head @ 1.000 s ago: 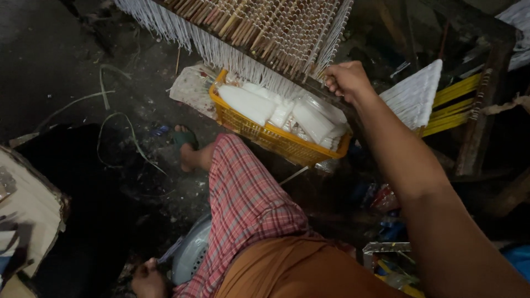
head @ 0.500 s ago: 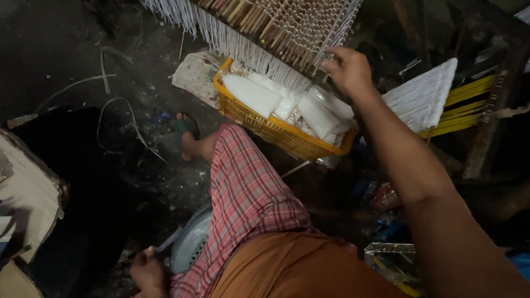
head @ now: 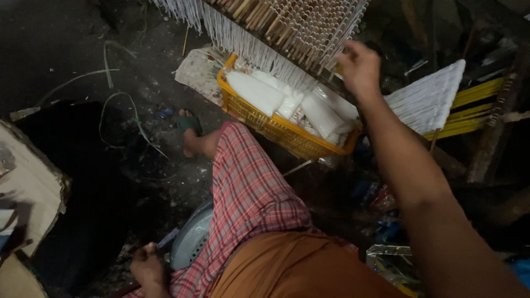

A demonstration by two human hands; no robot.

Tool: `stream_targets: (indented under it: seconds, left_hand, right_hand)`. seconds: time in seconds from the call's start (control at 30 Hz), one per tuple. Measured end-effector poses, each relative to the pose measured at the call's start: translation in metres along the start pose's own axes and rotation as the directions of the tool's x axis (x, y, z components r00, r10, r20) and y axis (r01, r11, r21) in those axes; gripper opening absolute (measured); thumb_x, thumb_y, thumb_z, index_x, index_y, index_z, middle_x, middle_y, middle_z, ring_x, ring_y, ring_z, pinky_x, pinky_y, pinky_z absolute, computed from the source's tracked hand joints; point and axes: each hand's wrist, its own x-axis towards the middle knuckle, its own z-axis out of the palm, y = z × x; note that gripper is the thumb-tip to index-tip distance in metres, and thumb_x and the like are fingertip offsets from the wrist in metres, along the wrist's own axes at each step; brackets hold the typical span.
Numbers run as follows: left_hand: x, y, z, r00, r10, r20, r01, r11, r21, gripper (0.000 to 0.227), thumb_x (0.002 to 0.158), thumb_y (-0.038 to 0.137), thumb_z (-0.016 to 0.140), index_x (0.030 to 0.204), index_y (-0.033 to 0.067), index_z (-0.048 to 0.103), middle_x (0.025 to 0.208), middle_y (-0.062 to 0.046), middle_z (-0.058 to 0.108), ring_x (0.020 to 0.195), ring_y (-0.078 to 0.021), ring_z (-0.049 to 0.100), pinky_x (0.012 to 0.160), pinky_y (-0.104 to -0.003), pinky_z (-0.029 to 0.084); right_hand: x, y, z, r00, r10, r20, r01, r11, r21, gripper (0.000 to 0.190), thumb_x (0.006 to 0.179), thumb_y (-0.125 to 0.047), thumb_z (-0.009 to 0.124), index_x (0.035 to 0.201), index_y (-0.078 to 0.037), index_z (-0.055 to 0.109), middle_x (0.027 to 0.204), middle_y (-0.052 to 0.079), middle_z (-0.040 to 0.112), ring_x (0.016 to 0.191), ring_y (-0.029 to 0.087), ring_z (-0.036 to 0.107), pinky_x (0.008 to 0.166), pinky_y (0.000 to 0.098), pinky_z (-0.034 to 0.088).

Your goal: Assembling a mop by wrapping string around a wooden handle to secure white fringe material

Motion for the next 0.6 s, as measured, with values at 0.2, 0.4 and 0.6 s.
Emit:
stream_targets:
  seconds: [0.2, 0.4, 0.6]
  left_hand:
    - [0.0, 0.0, -0.002, 0.999, -0.017, 0.027, 0.018, 0.999, -0.039, 0.028, 0.108, 0.025, 0.064, 0.107, 0.0001, 0.076, 0.098, -0.021, 0.075, 0.095, -0.0342, 0.069, 0.084, -0.046, 0.049]
    - [-0.002, 0.0, 0.004, 0.999, -0.046, 0.011, 0.047, 0.984, -0.173, 0.025, 0.109, 0.019, 0.065, 0.108, -0.0046, 0.072, 0.096, -0.02, 0.072, 0.092, -0.028, 0.065, 0.081, -0.043, 0.047]
    - [-0.003, -0.002, -0.001, 1.0, 0.007, 0.029, -0.004, 0.994, -0.11, 0.029, 0.108, 0.023, 0.062, 0.109, -0.0027, 0.075, 0.096, -0.022, 0.074, 0.091, -0.0317, 0.067, 0.08, -0.046, 0.048]
  right_hand:
    - [0.001, 0.038, 0.017, 0.995, 0.094, 0.016, -0.094, 0.995, 0.016, 0.028, 0.093, -0.028, 0.078, 0.115, -0.009, 0.076, 0.108, 0.008, 0.077, 0.094, 0.018, 0.072, 0.084, 0.0356, 0.056]
    - [0.004, 0.01, 0.022, 0.985, 0.157, 0.067, -0.157, 0.988, -0.001, 0.042, 0.091, -0.032, 0.082, 0.124, -0.008, 0.074, 0.113, 0.011, 0.077, 0.098, 0.019, 0.073, 0.085, 0.0347, 0.054]
    - [0.004, -0.011, 0.021, 0.976, 0.184, 0.116, -0.186, 0.983, 0.004, 0.043, 0.093, -0.029, 0.08, 0.128, -0.006, 0.07, 0.116, 0.01, 0.076, 0.1, 0.017, 0.073, 0.088, 0.0327, 0.056]
